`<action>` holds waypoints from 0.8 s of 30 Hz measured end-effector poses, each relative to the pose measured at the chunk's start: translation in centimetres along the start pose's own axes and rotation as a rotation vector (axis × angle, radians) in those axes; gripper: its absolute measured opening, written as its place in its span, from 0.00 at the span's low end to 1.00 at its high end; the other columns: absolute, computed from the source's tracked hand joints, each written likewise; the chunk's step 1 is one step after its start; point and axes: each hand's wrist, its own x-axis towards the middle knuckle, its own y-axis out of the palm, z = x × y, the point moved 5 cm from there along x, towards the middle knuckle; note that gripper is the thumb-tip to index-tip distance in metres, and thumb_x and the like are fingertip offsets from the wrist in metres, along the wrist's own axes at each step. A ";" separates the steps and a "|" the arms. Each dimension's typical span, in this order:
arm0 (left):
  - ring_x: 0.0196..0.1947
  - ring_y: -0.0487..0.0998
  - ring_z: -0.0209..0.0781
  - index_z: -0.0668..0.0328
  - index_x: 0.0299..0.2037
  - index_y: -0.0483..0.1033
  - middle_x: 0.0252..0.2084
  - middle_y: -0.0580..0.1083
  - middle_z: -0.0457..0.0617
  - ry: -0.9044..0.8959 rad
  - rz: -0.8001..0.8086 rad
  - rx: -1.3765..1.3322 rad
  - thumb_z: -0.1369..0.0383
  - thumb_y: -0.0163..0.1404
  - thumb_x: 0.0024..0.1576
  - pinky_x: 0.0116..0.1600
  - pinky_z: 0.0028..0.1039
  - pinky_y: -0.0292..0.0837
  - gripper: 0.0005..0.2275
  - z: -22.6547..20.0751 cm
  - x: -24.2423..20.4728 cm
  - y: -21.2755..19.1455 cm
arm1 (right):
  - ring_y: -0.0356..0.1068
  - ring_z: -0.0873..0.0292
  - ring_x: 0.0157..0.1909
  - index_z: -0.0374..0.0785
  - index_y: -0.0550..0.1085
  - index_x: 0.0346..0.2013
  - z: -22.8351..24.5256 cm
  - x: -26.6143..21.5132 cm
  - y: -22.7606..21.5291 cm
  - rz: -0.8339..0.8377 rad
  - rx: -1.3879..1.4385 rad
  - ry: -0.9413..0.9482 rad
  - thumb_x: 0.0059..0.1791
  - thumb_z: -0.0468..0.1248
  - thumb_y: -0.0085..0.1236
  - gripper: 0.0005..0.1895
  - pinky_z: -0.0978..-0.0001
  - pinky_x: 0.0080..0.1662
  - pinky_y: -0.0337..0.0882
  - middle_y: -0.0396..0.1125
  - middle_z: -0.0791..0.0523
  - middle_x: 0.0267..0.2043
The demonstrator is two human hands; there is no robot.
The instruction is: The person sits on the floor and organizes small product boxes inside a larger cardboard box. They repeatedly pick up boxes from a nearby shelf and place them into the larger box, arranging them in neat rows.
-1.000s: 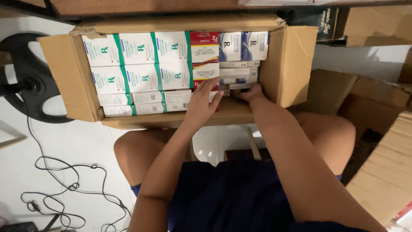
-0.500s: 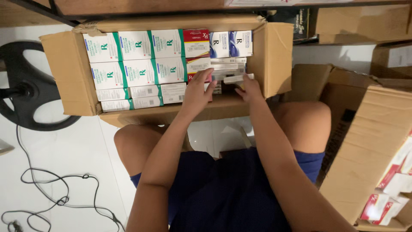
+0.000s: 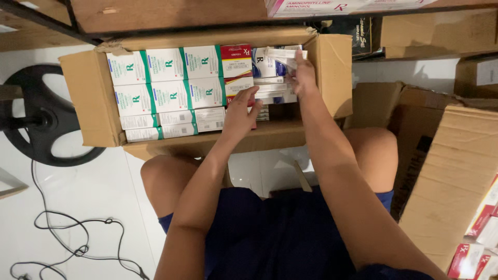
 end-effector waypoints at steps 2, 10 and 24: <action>0.57 0.76 0.58 0.63 0.61 0.71 0.58 0.74 0.61 0.032 -0.007 0.017 0.65 0.53 0.64 0.61 0.39 0.71 0.17 -0.2 0.0 -0.1 | 0.62 0.58 0.43 0.41 0.68 0.54 -0.4 0.4 -0.9 -0.031 -0.012 -0.052 0.50 0.55 0.54 0.26 0.62 0.44 0.72 0.66 0.56 0.47; 0.53 0.79 0.53 0.62 0.60 0.71 0.57 0.75 0.59 -0.058 0.005 -0.070 0.65 0.52 0.63 0.57 0.36 0.75 0.18 0.6 0.0 -0.3 | 0.63 0.61 0.29 0.30 0.67 0.41 -3.9 0.0 -4.3 0.101 0.106 -0.284 0.56 0.43 0.63 0.19 0.69 0.34 0.68 0.66 0.55 0.31; 0.52 0.80 0.51 0.62 0.61 0.71 0.56 0.75 0.58 -0.011 -0.023 -0.063 0.66 0.54 0.63 0.57 0.36 0.75 0.17 0.6 0.1 0.0 | 0.67 0.62 0.30 0.29 0.64 0.58 -4.3 -1.8 -2.9 0.067 -0.168 -0.437 0.52 0.30 0.61 0.22 0.69 0.31 0.67 0.69 0.54 0.35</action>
